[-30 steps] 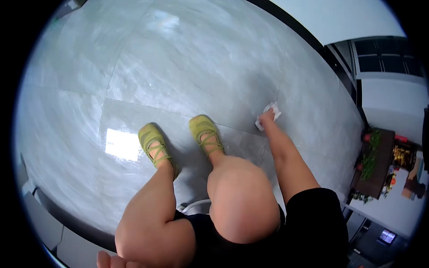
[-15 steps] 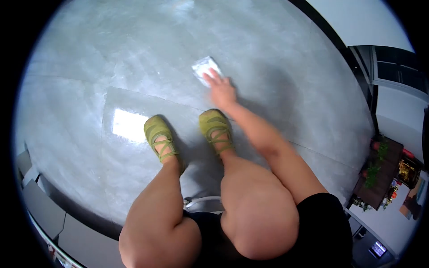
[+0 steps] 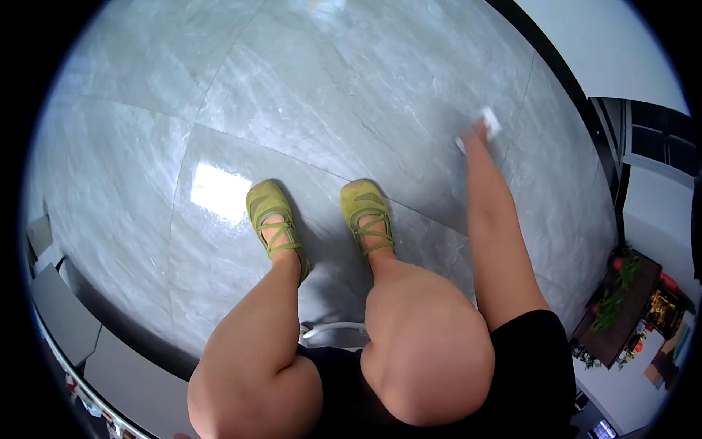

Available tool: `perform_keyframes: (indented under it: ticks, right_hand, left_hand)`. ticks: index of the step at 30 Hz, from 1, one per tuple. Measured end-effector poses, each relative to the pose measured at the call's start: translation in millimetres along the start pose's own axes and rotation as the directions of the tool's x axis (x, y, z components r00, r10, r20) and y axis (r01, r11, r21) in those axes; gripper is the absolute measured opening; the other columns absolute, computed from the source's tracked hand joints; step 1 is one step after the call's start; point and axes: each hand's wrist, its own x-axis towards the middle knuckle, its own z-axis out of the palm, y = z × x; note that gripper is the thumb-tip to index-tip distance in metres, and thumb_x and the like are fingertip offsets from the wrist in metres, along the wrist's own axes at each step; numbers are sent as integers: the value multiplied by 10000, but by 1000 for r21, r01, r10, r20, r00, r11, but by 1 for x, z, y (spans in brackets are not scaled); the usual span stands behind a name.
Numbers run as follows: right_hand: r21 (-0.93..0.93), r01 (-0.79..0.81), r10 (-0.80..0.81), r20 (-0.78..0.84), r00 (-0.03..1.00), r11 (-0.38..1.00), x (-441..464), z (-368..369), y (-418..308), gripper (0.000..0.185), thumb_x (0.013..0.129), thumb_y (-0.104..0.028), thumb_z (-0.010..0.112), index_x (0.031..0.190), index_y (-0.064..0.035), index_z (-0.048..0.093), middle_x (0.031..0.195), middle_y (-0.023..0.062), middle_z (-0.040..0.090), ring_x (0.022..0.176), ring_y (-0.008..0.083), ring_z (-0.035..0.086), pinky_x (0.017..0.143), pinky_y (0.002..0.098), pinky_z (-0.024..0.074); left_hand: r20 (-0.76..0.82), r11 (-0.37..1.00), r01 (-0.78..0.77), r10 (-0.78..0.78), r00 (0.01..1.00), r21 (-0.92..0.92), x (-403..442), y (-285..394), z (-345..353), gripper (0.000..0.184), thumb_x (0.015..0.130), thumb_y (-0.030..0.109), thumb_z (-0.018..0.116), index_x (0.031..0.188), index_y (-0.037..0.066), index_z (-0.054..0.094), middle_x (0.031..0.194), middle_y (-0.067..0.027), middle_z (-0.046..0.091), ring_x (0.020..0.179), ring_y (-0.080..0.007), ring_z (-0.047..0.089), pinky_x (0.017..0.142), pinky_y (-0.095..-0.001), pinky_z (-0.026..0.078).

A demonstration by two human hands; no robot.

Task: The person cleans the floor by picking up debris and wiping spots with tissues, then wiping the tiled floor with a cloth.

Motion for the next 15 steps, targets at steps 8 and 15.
perform_keyframes:
  ticks: [8,15]
  right_hand:
    - [-109,818,-821,-169,544,565,-183,-8,-198,733,761,-37,487,1405,-331,296,1499,64,209,1161,344,477,856,423,492]
    - [-234,903,-932,-65,356,361,-214,-26,-161,673,795,-3,456,1368,-345,368,1488,-21,245,1010,283,538,774,366,526]
  left_hand:
    - [-138,997,4,7,990,80,3,0,14,175,893,116,554,1013,46,449,984,-157,527,754,-256,548,595,-328,501]
    - [-142,991,-131,134,981,31,21,-14,18,146,898,73,522,1001,11,440,1021,-192,521,818,-271,564,653,-307,576]
